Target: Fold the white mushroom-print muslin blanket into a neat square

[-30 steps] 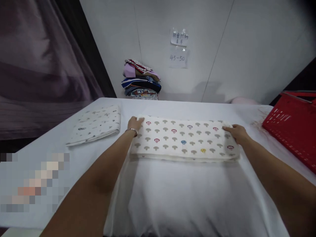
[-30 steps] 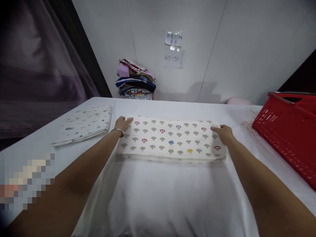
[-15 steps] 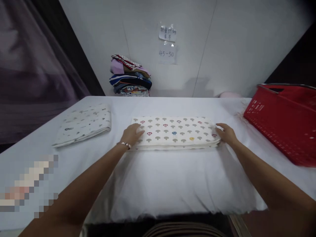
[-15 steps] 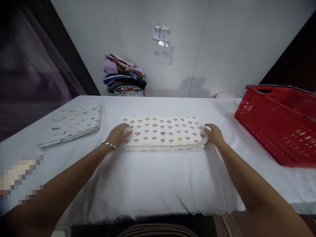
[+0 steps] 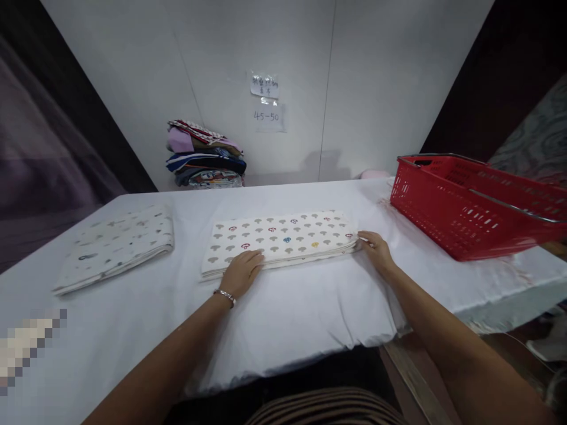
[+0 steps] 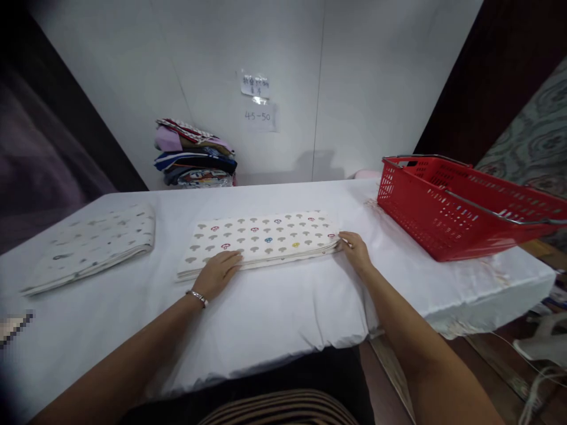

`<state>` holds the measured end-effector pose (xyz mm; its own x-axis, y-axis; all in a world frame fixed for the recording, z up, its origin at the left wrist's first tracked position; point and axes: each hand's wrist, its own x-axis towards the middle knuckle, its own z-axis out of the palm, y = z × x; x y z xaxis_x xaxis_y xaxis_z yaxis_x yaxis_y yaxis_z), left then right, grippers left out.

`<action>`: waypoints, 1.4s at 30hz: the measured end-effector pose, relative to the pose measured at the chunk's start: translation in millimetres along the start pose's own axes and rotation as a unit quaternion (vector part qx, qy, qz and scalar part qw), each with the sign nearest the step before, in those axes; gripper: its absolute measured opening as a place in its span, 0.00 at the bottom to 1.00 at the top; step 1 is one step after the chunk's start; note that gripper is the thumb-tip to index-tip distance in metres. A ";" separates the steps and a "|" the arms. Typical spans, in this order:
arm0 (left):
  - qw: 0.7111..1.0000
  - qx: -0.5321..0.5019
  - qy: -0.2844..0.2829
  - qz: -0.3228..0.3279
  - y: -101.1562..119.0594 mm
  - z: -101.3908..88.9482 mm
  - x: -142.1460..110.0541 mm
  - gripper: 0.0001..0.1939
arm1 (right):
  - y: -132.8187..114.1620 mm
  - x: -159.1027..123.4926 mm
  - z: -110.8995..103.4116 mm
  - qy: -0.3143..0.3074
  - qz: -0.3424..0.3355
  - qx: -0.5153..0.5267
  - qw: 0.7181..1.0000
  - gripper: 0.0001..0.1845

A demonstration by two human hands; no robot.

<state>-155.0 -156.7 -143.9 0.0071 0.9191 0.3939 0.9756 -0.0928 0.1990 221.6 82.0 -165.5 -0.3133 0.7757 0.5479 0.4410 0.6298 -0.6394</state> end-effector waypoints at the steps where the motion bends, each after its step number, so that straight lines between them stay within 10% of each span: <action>1: 1.000 0.002 0.007 -0.001 2.6 -0.2 0.9 0.17 | -3.3 -0.1 -0.1 -0.012 -0.030 -0.015 0.999 0.14; 11: 1.000 0.011 -0.003 -0.016 20.8 6.5 9.3 0.16 | -9.2 -10.8 -2.5 -0.102 -0.148 -0.163 0.970 0.16; 31: 0.996 0.071 0.049 -0.010 23.1 9.5 0.5 0.13 | -11.5 -15.2 -2.2 -0.103 -0.168 -0.279 0.940 0.14; 42: 0.990 0.133 -0.057 0.002 36.9 8.4 17.0 0.11 | -81.9 -15.3 43.5 -0.181 -0.279 -0.254 0.908 0.13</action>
<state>-117.0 -141.3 -137.3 0.0209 0.9575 0.2876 0.9987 -0.0066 -0.0506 153.7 20.3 -145.0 -0.8225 0.3631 0.4377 0.4316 0.8997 0.0647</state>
